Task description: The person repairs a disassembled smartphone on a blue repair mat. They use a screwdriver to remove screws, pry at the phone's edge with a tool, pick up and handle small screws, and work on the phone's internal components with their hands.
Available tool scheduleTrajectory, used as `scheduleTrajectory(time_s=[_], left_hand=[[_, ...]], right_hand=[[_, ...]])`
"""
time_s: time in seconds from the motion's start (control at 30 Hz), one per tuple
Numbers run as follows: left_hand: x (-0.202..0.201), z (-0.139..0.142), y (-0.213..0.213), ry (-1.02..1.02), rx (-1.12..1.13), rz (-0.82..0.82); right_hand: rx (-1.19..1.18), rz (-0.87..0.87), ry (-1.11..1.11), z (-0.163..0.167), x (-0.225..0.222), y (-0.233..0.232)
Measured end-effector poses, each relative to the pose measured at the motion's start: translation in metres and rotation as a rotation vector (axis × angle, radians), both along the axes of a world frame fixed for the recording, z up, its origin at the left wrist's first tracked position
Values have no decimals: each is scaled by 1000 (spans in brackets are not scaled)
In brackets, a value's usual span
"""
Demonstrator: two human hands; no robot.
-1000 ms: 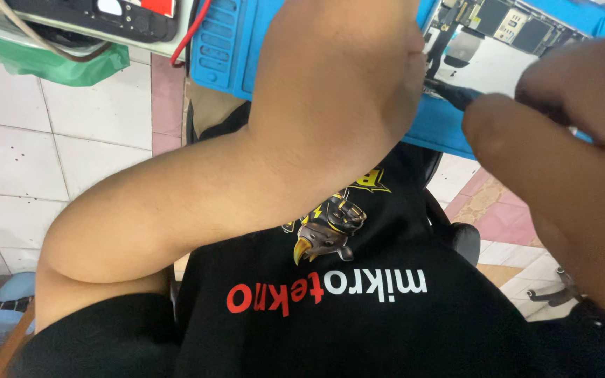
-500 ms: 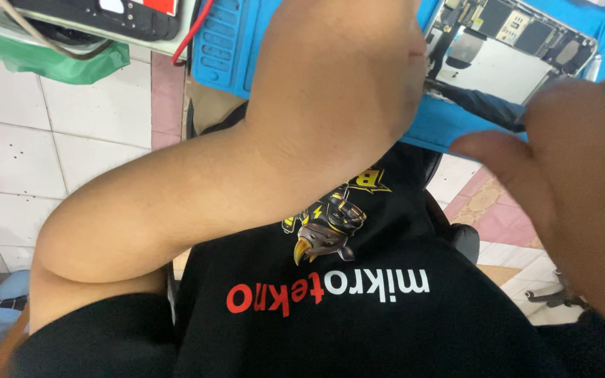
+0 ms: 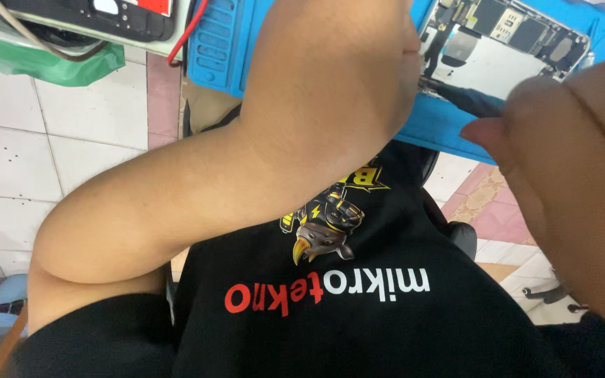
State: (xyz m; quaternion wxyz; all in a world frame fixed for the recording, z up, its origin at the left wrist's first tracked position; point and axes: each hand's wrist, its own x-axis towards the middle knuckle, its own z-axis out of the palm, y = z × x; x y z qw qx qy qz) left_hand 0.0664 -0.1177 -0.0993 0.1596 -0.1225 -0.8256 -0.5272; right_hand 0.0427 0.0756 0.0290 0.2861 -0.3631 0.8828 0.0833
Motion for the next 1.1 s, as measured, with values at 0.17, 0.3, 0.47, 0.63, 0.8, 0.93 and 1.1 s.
scheduleTrajectory(time_s=[0.17,0.3,0.47,0.63,0.8,0.93,1.1], left_hand=[[3,-1,-3,-6,1,-14],[1,0,-3,10,-20,-5],[0,3,-5,6,19,-25],[-1,5,-2,-17,-23,-7],[-5,5,1,-55,-23,-56],[-5,7,4,-104,-65,-107],[-3,11,7,-110,-17,-107]], right_hand=[[-40,177,78,4,-4,-5],[99,333,202,9,1,-15],[1,163,78,10,-5,-17],[-16,200,171,-1,5,-5],[-45,72,87,0,11,12],[3,162,95,-4,2,21],[-17,123,139,-5,11,18]])
